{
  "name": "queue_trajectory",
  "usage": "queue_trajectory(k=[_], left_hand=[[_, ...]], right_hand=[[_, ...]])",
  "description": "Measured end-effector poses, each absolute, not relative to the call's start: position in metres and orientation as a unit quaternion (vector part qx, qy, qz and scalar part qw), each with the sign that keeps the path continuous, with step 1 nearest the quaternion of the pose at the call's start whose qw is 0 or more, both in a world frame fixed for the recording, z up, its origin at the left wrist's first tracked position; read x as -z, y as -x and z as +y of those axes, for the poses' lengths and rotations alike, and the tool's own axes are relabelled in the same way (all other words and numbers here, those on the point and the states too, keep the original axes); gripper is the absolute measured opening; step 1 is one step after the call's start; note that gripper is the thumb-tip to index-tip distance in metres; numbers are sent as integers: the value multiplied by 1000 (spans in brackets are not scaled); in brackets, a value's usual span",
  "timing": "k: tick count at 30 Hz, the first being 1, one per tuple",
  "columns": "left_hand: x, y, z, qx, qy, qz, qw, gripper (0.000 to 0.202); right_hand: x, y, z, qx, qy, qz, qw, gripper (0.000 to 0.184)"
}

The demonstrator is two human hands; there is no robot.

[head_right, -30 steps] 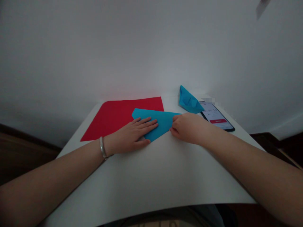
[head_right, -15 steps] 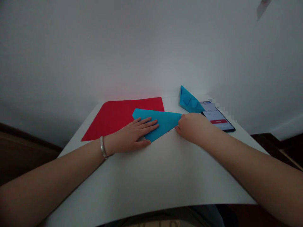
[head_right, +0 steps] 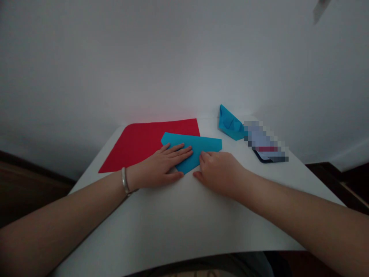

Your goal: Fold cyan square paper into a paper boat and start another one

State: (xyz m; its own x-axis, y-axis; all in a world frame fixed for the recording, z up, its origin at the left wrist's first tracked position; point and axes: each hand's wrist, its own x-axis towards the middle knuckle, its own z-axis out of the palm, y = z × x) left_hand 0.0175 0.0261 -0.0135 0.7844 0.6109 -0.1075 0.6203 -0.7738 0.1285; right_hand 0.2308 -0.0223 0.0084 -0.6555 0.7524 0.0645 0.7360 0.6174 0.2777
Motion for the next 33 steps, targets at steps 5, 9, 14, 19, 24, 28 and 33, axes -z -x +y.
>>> queue_trajectory(k=[5, 9, 14, 19, 24, 28, 33], left_hand=[[14, -18, 30, 21, -943, 327, 58, 64], [15, -18, 28, 12, -946, 322, 39, 63], [18, -17, 27, 13, -946, 321, 37, 64], [14, -16, 23, 21, -945, 322, 46, 64], [11, -17, 14, 21, -940, 338, 43, 61], [14, -17, 10, 14, -936, 349, 41, 61], [14, -21, 11, 7, -935, 353, 37, 60]], right_hand=[[-6, -225, -28, -88, -344, 934, -18, 49], [-6, -226, -28, -56, -301, 950, -58, 48], [-10, -227, -26, -60, -331, 941, -35, 43], [-17, -229, -25, -99, -421, 901, 37, 44], [-15, -238, -20, -105, -515, 847, 73, 50], [-11, -242, -18, -104, -553, 823, 76, 56], [-9, -238, -22, -155, -572, 803, 56, 60]])
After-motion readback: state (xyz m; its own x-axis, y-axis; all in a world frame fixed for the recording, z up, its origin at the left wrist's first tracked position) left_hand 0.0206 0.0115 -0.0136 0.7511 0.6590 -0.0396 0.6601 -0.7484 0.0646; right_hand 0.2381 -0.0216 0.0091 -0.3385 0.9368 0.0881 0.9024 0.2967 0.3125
